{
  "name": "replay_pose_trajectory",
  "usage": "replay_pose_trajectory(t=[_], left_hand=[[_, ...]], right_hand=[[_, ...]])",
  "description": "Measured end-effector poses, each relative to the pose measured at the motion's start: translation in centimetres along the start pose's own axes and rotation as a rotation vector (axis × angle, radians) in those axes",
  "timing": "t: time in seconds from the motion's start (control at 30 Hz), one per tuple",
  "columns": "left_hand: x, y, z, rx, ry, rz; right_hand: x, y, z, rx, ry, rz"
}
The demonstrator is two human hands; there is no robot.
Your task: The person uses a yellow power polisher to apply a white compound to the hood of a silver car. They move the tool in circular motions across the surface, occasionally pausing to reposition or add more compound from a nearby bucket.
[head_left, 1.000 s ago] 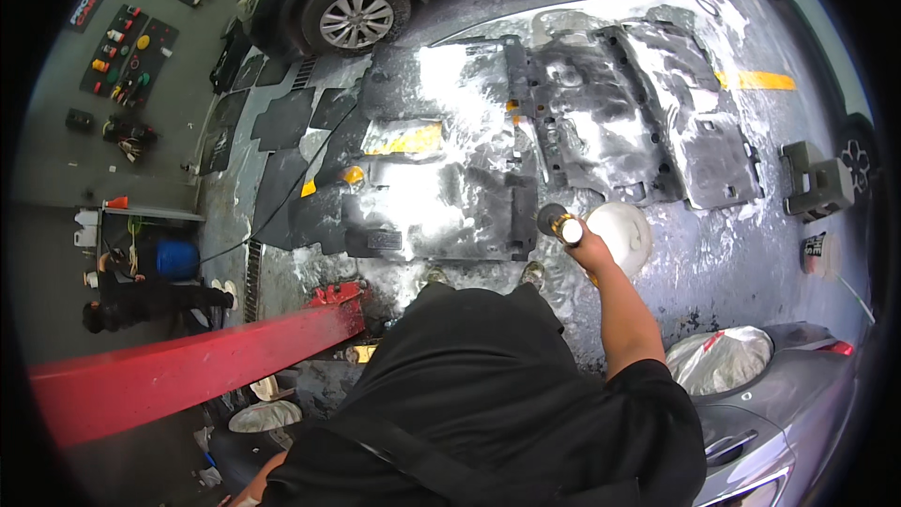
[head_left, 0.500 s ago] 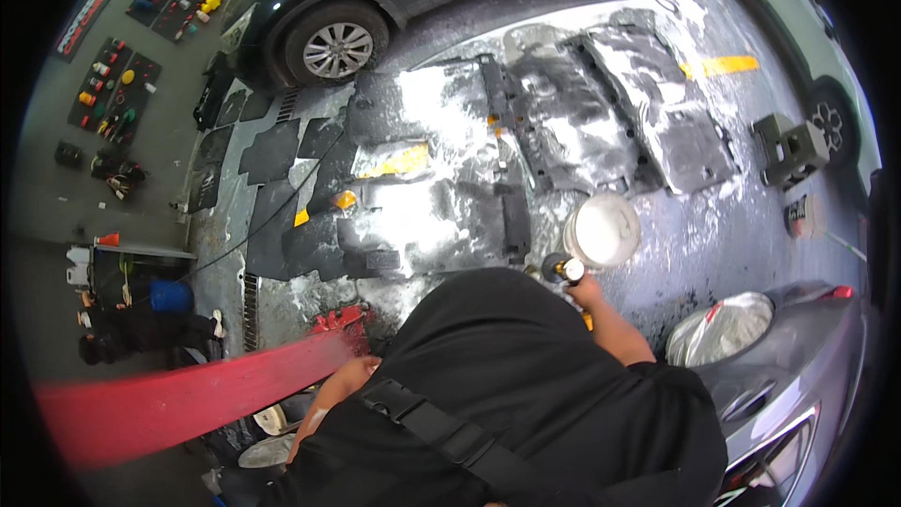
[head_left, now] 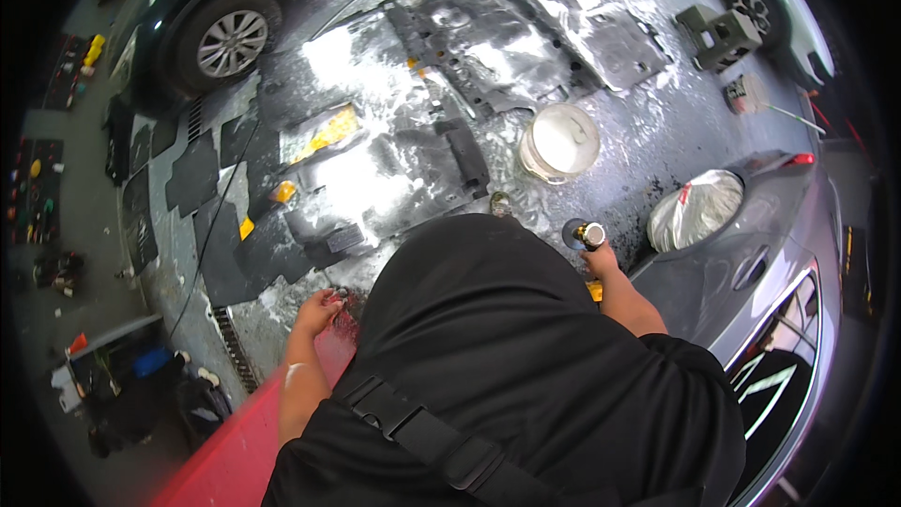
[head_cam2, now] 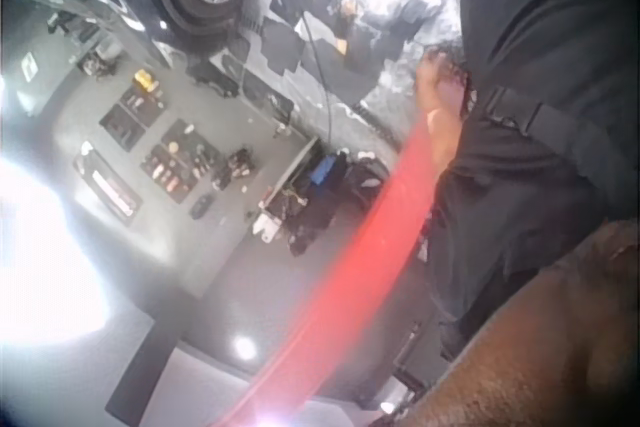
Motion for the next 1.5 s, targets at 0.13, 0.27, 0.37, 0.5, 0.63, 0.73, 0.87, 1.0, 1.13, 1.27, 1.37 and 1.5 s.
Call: replay_pose_trajectory(t=[0.13, 0.27, 0.37, 0.5, 0.63, 0.73, 0.87, 1.0, 1.13, 1.27, 1.37, 1.5], left_hand=[[3.0, -3.8, -1.8, -0.022, -0.008, 0.031], [5.2, -6.2, -3.3, -0.007, -0.022, 0.108], [9.6, -9.3, -2.1, -0.068, 0.056, 0.211], [18.6, -11.6, 0.8, -0.215, 0.093, 0.386], [31.0, -12.7, 5.3, -0.42, 0.098, 0.569], [37.0, -14.8, 8.5, -0.538, 0.197, 0.548], [43.3, -16.0, 11.6, -0.517, 0.633, 0.471], [46.1, -18.6, 14.0, -0.28, 0.977, 0.474], [41.8, -22.6, 14.1, 0.088, 1.017, 0.256], [38.2, -22.6, 13.1, 0.25, 0.949, 0.051], [37.2, -19.2, 12.1, 0.266, 0.788, -0.092], [33.4, -12.5, 10.5, 0.237, 0.515, -0.344]], right_hand=[[4.8, -0.7, 1.9, 0.194, -0.072, -0.127], [0.0, 4.1, 3.0, 0.074, -0.221, 0.02], [-2.1, 3.6, 2.3, 0.157, -0.183, -0.076], [-13.6, 7.1, -0.4, 0.134, -0.2, -0.296], [-24.5, 7.5, -1.7, 0.092, -0.166, -0.59], [-32.7, 8.0, -0.9, -0.043, -0.149, -0.764], [-40.9, 10.3, 0.3, -0.343, -0.181, -0.891], [-43.0, 10.1, 2.8, -0.717, -0.274, -0.862], [-41.8, 7.7, 0.4, -1.156, -0.231, -1.08], [-34.5, -6.9, -0.5, -0.771, -0.235, -0.798], [-21.8, -24.6, 1.4, 0.02, -0.187, -0.216], [-12.0, -35.1, -2.2, 0.177, -0.265, 0.334]])
Point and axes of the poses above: each hand's wrist, its own y-axis away from the middle knuckle, its own z-axis out of the palm, x = y × z, the point moved 3 cm from there along -y, towards the middle knuckle, and after that the axes turned 7 degrees about z, right-handed, at the moved point
